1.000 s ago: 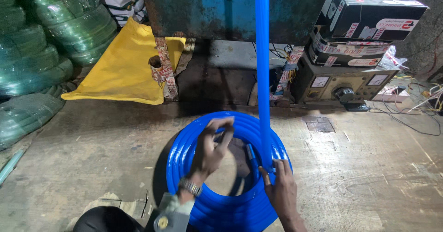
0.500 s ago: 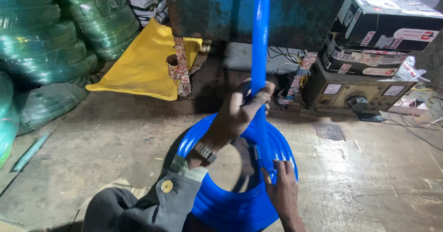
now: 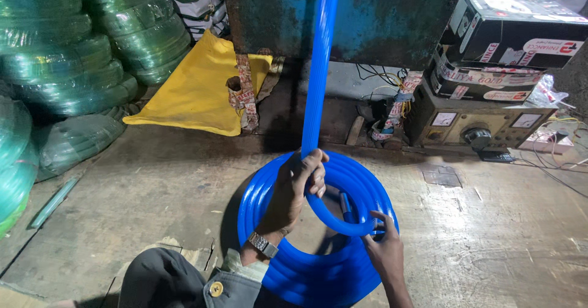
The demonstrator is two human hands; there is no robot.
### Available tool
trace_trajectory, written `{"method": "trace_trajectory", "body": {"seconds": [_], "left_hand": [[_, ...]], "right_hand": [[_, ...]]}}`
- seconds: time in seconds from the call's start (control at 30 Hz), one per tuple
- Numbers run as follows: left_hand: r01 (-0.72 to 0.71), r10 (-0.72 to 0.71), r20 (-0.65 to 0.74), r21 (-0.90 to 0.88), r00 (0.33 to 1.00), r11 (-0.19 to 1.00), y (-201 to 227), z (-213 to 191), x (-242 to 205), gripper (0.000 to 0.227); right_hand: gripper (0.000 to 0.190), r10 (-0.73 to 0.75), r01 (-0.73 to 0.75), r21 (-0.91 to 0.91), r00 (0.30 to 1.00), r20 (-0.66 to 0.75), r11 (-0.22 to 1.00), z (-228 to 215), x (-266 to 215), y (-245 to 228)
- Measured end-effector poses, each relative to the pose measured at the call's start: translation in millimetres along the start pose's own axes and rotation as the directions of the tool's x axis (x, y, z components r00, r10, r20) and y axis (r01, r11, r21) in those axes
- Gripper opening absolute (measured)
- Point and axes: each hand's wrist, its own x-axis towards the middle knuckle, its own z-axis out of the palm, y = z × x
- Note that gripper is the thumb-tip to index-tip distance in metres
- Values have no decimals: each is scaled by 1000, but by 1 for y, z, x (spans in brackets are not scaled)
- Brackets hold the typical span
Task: The person coils a long blue plastic pipe into a circular bundle on the floor. They repeatedly pull the pipe from above and wrap it around the existing coil, adjusting the loops with both hands.
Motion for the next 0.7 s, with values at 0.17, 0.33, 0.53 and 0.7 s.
{"method": "trace_trajectory", "body": {"seconds": [0.17,0.33,0.53,0.7], "left_hand": [[-16,20,-25,133,999,991,-10,4,-12,35],[7,-3,-74,56,997,998,-32,4,-17,34],[24,-19,-63,83,998,996,-34,5,-27,39],[65,-56,-86,108,995,992,-47,3,-31,37]], "right_hand": [[52,100,-108,219,994,47,970,-7,7,3],[42,7,-16,385,1000,23,923,-9,11,14],[44,94,-89,280,996,-4,956,-15,0,-10],[42,211,-220,383,975,64,897,-9,7,9]]}}
